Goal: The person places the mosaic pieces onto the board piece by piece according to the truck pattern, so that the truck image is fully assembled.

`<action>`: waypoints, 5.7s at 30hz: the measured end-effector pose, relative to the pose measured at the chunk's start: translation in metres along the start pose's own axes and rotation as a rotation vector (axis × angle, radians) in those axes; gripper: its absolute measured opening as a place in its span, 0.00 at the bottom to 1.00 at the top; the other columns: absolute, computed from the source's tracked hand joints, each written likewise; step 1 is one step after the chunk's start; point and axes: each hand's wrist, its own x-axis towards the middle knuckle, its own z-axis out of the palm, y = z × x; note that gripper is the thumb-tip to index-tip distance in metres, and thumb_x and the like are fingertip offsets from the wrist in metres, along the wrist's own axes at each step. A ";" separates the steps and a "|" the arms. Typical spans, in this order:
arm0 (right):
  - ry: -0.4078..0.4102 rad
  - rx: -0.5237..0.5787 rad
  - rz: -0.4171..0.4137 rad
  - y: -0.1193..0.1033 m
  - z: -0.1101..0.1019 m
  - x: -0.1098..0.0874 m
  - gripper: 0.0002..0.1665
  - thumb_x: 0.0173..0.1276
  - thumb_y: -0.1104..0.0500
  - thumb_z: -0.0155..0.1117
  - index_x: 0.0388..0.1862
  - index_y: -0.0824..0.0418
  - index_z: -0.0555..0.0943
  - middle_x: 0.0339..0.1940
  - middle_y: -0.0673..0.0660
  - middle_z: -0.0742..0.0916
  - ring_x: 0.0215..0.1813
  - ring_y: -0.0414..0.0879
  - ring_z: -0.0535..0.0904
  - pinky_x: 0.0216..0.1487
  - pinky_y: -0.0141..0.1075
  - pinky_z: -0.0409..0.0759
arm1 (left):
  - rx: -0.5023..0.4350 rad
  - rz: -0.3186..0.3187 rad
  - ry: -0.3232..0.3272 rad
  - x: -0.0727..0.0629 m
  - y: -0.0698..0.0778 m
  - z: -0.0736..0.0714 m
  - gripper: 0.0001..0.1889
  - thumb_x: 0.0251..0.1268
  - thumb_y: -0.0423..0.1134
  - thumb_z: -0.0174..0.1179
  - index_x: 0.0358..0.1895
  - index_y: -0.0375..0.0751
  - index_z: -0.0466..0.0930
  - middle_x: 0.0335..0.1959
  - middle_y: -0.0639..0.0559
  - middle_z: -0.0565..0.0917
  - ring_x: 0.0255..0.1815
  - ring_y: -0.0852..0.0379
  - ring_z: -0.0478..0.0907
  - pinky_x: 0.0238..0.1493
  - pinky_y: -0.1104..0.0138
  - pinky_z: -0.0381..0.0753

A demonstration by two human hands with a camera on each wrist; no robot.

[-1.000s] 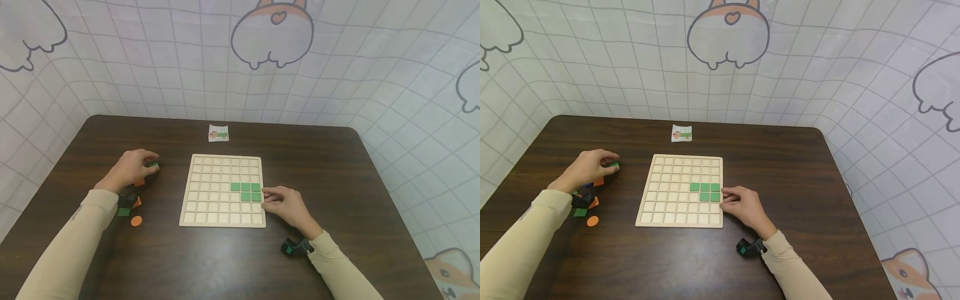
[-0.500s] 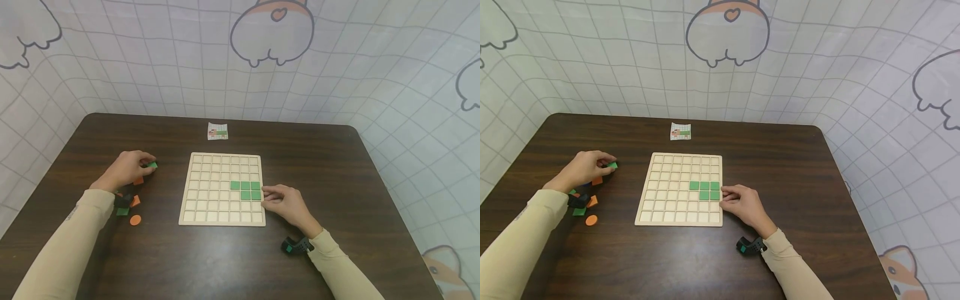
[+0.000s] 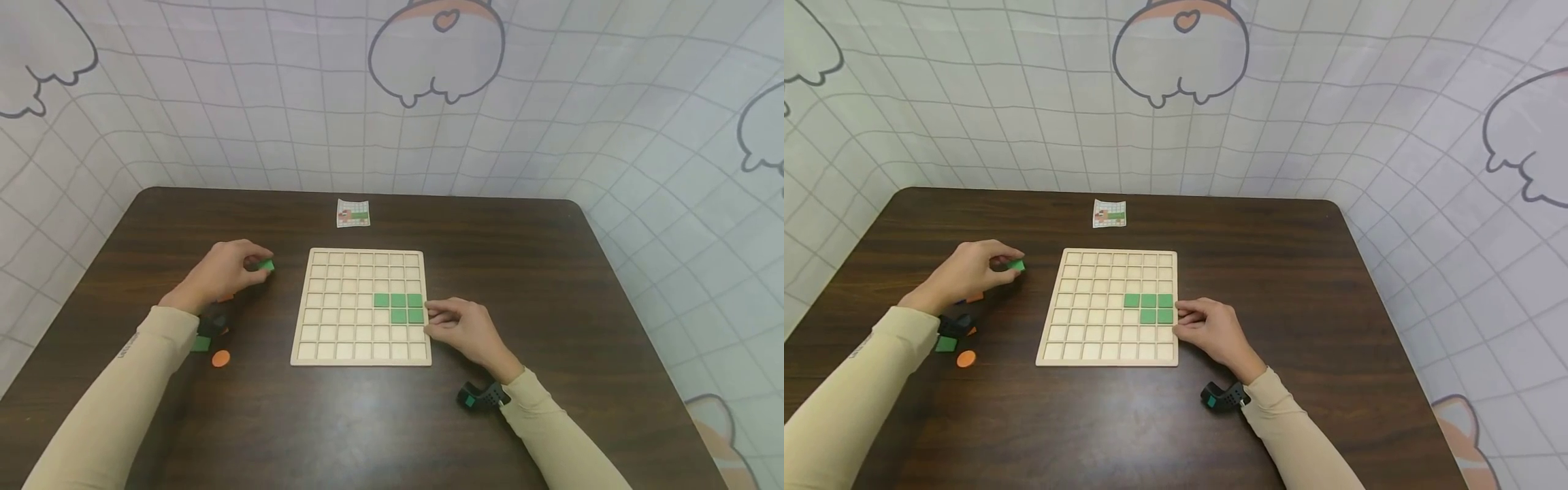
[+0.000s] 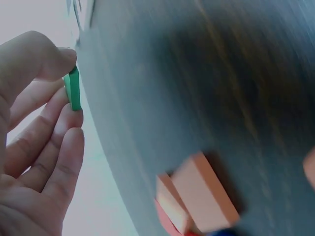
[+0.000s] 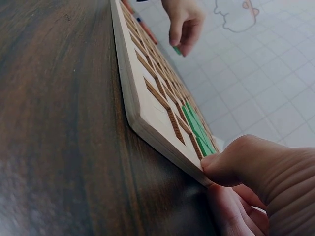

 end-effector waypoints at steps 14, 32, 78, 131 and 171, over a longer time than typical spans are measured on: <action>-0.004 0.012 -0.022 0.003 0.000 0.001 0.25 0.62 0.56 0.76 0.60 0.57 0.87 0.46 0.55 0.91 0.45 0.43 0.91 0.46 0.29 0.87 | -0.006 0.125 -0.011 0.012 0.061 0.026 0.21 0.67 0.39 0.69 0.60 0.35 0.85 0.52 0.43 0.88 0.47 0.49 0.84 0.52 0.52 0.86; -0.009 0.030 -0.025 0.003 0.000 0.001 0.26 0.63 0.57 0.76 0.60 0.58 0.86 0.47 0.55 0.91 0.46 0.45 0.91 0.47 0.32 0.88 | -0.085 0.307 -0.077 0.020 0.110 0.062 0.18 0.66 0.37 0.68 0.58 0.39 0.87 0.54 0.48 0.89 0.51 0.52 0.85 0.54 0.56 0.85; 0.009 0.037 -0.034 0.001 -0.001 0.003 0.25 0.60 0.60 0.77 0.58 0.60 0.87 0.46 0.56 0.91 0.45 0.46 0.91 0.46 0.30 0.88 | -0.001 0.507 -0.099 0.030 0.149 0.101 0.13 0.63 0.38 0.70 0.50 0.44 0.90 0.46 0.54 0.91 0.40 0.59 0.80 0.57 0.60 0.83; 0.043 -0.026 -0.016 0.013 -0.005 0.004 0.25 0.62 0.57 0.75 0.59 0.57 0.87 0.45 0.53 0.91 0.45 0.43 0.90 0.47 0.30 0.88 | 0.107 0.102 -0.025 -0.060 0.015 -0.013 0.16 0.65 0.39 0.71 0.54 0.42 0.88 0.48 0.50 0.91 0.43 0.54 0.87 0.45 0.58 0.85; 0.033 -0.040 -0.018 0.013 -0.007 0.004 0.24 0.63 0.57 0.75 0.59 0.57 0.87 0.44 0.53 0.91 0.45 0.43 0.90 0.46 0.28 0.87 | 0.027 0.023 -0.137 -0.107 -0.040 0.001 0.19 0.57 0.41 0.77 0.52 0.46 0.88 0.45 0.57 0.89 0.49 0.53 0.88 0.49 0.60 0.88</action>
